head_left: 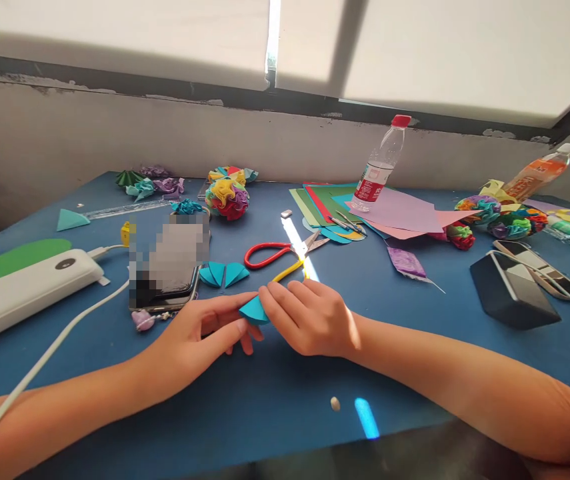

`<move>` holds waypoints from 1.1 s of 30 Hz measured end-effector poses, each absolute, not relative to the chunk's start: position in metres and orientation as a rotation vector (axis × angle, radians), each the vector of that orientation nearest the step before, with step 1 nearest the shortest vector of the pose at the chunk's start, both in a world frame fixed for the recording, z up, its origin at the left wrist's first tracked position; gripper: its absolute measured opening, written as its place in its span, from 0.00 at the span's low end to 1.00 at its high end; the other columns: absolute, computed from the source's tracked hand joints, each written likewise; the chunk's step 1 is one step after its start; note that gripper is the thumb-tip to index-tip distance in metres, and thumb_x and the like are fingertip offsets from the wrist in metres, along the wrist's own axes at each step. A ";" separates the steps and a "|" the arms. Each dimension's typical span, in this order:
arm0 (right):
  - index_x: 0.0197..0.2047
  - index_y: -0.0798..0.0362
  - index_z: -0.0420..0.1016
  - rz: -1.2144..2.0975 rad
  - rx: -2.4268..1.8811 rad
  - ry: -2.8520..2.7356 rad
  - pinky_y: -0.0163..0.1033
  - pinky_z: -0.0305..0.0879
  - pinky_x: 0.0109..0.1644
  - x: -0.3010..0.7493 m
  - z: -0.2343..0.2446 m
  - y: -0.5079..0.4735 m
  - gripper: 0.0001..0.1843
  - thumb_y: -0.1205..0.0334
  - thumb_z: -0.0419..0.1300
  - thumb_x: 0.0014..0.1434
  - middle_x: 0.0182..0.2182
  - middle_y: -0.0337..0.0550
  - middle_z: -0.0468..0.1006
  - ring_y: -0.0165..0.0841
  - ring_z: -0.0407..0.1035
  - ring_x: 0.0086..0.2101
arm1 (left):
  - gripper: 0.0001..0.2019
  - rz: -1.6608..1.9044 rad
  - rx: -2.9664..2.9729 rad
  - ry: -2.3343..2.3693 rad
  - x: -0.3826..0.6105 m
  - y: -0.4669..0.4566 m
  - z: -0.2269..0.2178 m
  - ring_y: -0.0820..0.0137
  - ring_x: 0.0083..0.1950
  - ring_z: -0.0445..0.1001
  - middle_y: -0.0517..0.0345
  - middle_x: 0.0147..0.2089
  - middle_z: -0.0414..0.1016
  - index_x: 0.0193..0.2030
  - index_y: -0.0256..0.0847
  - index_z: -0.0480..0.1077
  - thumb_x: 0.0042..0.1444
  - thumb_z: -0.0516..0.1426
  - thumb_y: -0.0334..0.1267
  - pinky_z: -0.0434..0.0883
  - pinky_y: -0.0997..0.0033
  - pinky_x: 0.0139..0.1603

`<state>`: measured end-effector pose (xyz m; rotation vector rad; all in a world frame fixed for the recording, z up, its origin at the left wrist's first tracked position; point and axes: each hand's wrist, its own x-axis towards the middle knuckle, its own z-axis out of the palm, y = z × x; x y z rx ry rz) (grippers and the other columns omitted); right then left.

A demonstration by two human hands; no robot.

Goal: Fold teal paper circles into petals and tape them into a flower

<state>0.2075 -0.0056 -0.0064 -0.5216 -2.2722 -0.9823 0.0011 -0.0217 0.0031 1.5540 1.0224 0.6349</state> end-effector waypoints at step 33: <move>0.39 0.55 0.71 0.671 -0.860 -1.903 0.31 0.65 0.34 0.195 -0.008 -0.014 0.07 0.63 0.54 0.61 0.31 0.41 0.75 0.28 0.68 0.31 | 0.12 0.926 2.530 1.006 -0.008 -0.021 0.000 0.71 0.28 0.76 0.56 0.30 0.78 0.43 0.36 0.73 0.59 0.49 0.29 0.72 0.74 0.32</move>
